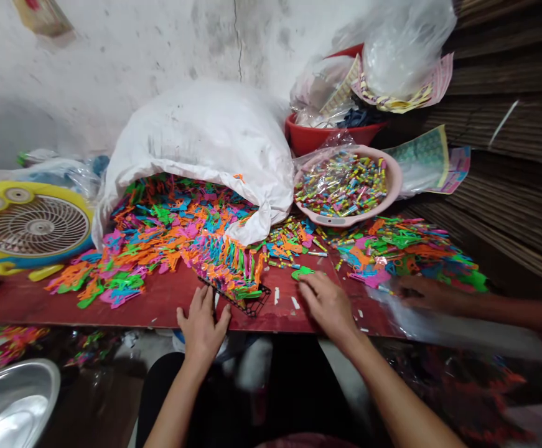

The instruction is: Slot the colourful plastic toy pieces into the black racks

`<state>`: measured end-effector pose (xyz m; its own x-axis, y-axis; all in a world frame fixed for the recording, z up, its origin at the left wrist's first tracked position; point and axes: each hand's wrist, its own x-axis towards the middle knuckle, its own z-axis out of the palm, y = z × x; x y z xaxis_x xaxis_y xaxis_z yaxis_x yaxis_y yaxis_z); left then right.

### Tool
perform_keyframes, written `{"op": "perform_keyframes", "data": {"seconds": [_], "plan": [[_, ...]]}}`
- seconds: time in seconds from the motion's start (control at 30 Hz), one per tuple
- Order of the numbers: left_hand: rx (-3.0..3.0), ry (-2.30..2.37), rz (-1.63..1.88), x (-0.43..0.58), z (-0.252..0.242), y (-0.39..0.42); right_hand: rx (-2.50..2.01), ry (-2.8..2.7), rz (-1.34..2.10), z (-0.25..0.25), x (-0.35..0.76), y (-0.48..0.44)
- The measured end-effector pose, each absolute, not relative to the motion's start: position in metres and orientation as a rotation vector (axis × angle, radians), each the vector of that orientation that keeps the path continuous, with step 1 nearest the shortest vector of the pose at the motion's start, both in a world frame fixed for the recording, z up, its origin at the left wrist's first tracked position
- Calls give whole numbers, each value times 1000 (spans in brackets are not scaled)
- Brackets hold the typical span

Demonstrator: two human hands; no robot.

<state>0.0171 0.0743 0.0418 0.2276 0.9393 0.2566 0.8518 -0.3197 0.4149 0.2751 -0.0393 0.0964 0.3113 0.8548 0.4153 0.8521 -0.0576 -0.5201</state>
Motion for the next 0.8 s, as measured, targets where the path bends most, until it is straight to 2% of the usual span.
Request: {"op": "perform_keyframes", "data": {"seconds": [0.2, 0.43, 0.8], "plan": [[2192, 1635, 1100, 41, 31, 38, -2117, -1522, -67, 108, 318, -2], [2149, 1736, 983, 65, 35, 36, -2548, -1515, 25, 116, 297, 59], [2199, 1485, 712, 14, 55, 73, -2549, -1741, 57, 130, 318, 55]]}}
